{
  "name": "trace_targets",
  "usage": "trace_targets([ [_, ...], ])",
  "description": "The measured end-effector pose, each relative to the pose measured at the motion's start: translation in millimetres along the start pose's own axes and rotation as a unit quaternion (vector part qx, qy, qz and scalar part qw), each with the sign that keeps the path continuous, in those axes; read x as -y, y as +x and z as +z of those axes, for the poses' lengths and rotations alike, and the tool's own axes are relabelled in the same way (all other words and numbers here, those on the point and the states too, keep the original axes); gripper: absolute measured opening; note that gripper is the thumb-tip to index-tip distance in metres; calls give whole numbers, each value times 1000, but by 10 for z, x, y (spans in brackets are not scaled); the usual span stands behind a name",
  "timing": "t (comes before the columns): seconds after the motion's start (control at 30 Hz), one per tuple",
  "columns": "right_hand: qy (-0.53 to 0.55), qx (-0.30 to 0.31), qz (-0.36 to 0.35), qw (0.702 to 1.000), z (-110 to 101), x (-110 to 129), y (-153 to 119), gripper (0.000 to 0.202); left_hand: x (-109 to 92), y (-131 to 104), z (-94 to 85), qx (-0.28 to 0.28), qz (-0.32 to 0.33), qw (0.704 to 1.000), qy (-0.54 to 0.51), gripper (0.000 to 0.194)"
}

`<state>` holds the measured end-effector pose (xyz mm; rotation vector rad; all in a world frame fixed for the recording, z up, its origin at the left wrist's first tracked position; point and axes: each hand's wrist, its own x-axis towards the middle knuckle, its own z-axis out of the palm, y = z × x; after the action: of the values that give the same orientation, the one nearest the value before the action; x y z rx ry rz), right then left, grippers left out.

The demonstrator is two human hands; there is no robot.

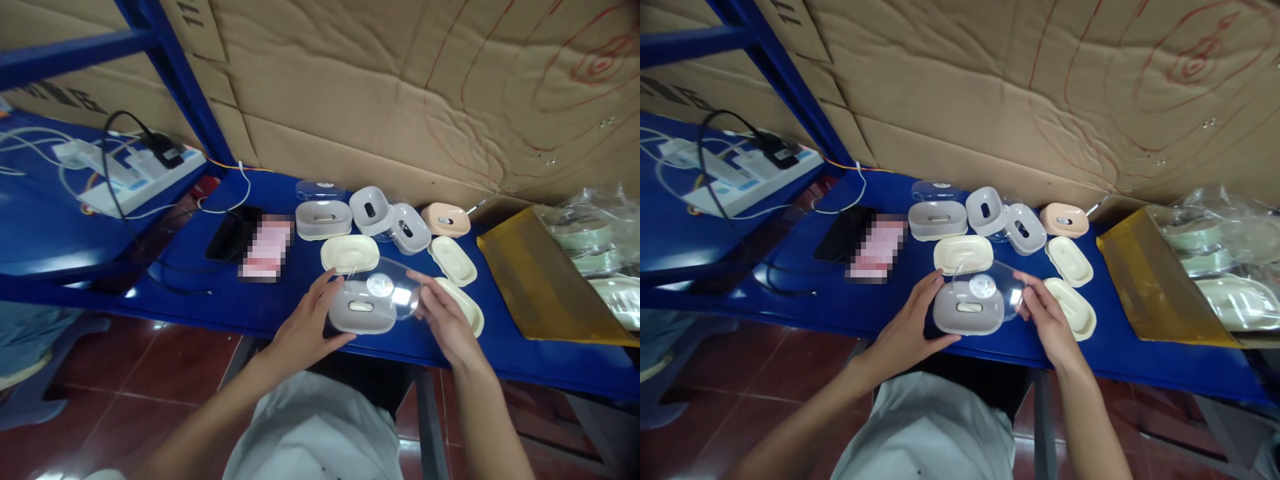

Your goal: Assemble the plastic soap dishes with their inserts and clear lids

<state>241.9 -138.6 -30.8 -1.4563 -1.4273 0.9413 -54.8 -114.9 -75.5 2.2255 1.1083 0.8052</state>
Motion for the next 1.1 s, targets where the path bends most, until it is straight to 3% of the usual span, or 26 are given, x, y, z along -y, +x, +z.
trace_targets([
  [0.1, -56, -8, 20, 998, 108, -172, -165, 46, -7, 11, -20, 33, 19, 999, 20, 102],
  [0.23, -198, -69, -94, 973, 246, -219, -195, 43, -13, 10, -36, 40, 40, 998, 41, 90],
  [0.4, -295, 92, -218, 926, 325, -139, -265, 62, 28, -2, -8, 26, 14, 1000, -8, 97],
  [0.47, -324, 100, -238, 910, 349, -106, -277, 66, 45, 0, -3, 22, 7, 999, -30, 102],
  [0.57, -354, 106, -269, 889, 374, -66, -267, 67, 58, 4, -12, 32, 8, 999, -36, 95],
  [0.67, -372, 114, -286, 875, 373, -64, -249, 68, 62, 8, -27, 38, 12, 999, -31, 87],
  [0.8, -351, 122, -284, 884, 340, -136, -247, 71, 64, 16, -28, 47, 24, 998, -41, 88],
  [0.93, -356, 106, -281, 885, 337, -177, -281, 74, 54, 5, -16, 48, 18, 998, -32, 89],
  [1.1, -407, 67, -289, 864, 273, -176, -333, 73, 19, -18, -88, 39, 31, 998, -27, 83],
])
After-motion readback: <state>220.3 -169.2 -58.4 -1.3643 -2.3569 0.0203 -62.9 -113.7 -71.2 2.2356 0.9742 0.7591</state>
